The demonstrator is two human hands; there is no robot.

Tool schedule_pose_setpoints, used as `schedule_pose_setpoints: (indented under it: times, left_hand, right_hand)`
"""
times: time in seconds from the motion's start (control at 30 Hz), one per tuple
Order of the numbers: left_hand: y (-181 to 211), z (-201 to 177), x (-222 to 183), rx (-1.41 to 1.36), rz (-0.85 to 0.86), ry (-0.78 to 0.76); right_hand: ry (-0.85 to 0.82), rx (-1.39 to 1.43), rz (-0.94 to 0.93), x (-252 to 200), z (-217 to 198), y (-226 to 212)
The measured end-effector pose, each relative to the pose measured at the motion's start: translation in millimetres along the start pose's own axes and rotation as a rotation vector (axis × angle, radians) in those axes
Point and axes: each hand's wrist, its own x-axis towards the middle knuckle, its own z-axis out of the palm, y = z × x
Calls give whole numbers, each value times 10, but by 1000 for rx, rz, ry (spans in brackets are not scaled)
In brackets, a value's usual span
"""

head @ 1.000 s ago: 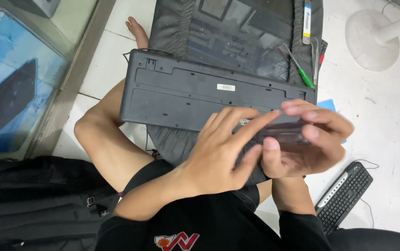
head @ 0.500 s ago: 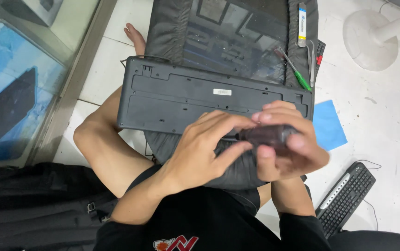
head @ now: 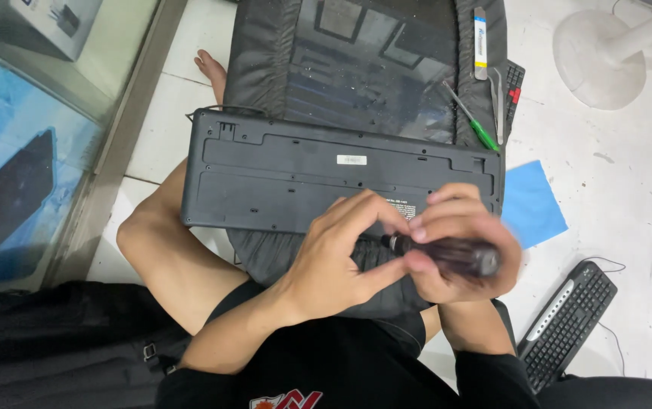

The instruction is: Disassembling a computer keyboard by removing screws from the back panel using a screwdriver

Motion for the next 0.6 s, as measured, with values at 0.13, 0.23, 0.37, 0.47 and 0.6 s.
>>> schedule_pose_setpoints:
  times: [0.13,0.23,0.37,0.47,0.6]
  left_hand:
    - [8,-64,38,-25,-7,-123]
    - [12,-50,44,-69,-52,-164]
    - [-22,-20,50,4,57,-30]
    - [-41,11,27,78,110,72]
    - [60,-80,62,171,105,52]
  right_hand:
    - [9,-24,-10,37,16,69]
    - [73,-105,-68,57,30,75]
    - [31,-96,-41,48,0,31]
    - [26,-84,-113,132,-21,52]
    - [22,-157,-103,89,-74,38]
